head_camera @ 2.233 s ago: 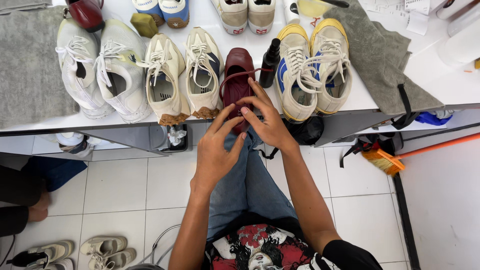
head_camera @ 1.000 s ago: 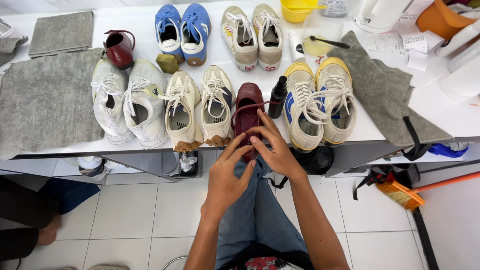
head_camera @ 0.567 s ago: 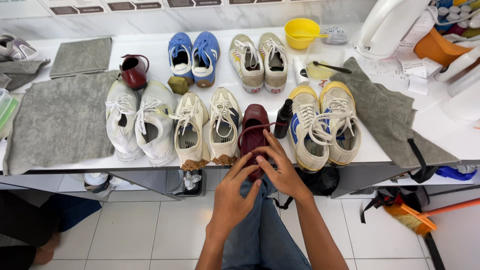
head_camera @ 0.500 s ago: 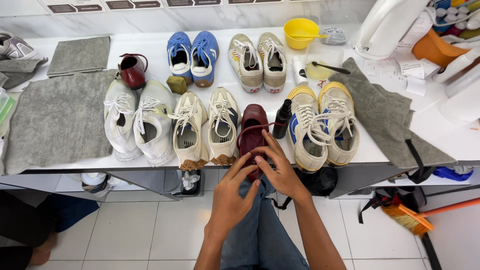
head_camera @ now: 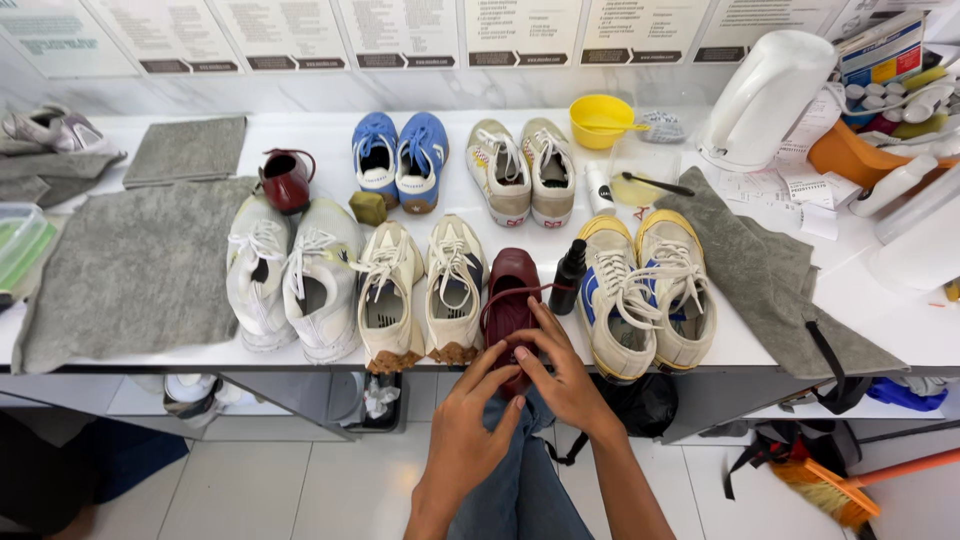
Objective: The person cleans a maroon shoe by scrubbing the sole with a sponge and wiping the upper with a cloth. They then attach a small metal buckle to the shoe strap and continue wiping the shoe with the cloth.
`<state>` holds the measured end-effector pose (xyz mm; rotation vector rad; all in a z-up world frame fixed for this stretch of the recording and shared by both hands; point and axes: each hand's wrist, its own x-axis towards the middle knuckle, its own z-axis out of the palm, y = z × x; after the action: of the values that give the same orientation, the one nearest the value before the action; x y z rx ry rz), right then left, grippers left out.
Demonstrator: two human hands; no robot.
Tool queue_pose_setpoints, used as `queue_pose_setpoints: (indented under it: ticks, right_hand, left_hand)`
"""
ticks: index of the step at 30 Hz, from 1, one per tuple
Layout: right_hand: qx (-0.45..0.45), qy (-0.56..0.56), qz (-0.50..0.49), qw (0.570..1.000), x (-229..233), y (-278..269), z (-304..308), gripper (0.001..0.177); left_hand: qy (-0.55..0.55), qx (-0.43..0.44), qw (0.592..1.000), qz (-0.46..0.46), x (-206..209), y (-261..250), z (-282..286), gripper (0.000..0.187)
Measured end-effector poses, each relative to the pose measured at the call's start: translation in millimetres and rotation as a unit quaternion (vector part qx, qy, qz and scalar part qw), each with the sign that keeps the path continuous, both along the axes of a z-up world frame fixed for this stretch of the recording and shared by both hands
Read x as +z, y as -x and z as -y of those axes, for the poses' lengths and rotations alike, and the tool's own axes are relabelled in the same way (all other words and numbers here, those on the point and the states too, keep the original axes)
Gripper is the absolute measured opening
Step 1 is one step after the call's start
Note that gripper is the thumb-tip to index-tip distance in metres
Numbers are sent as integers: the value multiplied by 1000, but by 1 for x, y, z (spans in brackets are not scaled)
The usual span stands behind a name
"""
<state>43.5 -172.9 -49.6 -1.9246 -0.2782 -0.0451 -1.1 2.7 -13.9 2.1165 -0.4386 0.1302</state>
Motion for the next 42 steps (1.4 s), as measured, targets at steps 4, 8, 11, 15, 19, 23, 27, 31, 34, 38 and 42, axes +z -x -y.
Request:
queue_pose_setpoints:
  ticks: [4, 8, 11, 15, 19, 23, 27, 31, 34, 38, 42]
  right_hand:
    - [2, -11, -3, 1000, -1, 0, -1, 34]
    - [-5, -11, -28, 1000, 4, 0, -1, 37]
    - [-8, -16, -38, 999, 2, 1, -2, 36]
    - [-13, -17, -45, 999, 0, 1, -2, 36]
    - [-12, 7, -27, 1000, -21, -9, 4, 35]
    - [11, 0, -4, 1000, -5, 1, 1, 36]
    - [12, -3, 9, 1000, 1, 1, -1, 35]
    - [18, 3, -9, 1000, 0, -1, 1, 37]
    - [23, 7, 10, 1000, -1, -1, 0, 35]
    - [3, -8, 25, 1000, 2, 0, -3, 33]
    - [5, -6, 32, 999, 4, 0, -4, 33]
  left_hand:
    - [10, 2, 1000, 0, 1, 2, -1, 37]
    - [-3, 2, 999, -35, -2, -1, 0, 39]
    - [0, 5, 1000, -21, -8, -1, -1, 39]
    - [-26, 7, 996, -88, -6, -2, 0, 42]
    - [11, -11, 999, 31, -10, -3, -2, 39]
    - [-15, -7, 1000, 15, -6, 4, -1, 40]
    - [-11, -5, 1000, 11, -3, 4, -1, 41]
    - [4, -16, 1000, 18, -3, 1, -1, 39]
    - [4, -11, 999, 45, -1, 1, 0, 36]
    - [29, 7, 999, 33, 6, -1, 1, 29]
    - [37, 6, 999, 36, 5, -1, 1, 29]
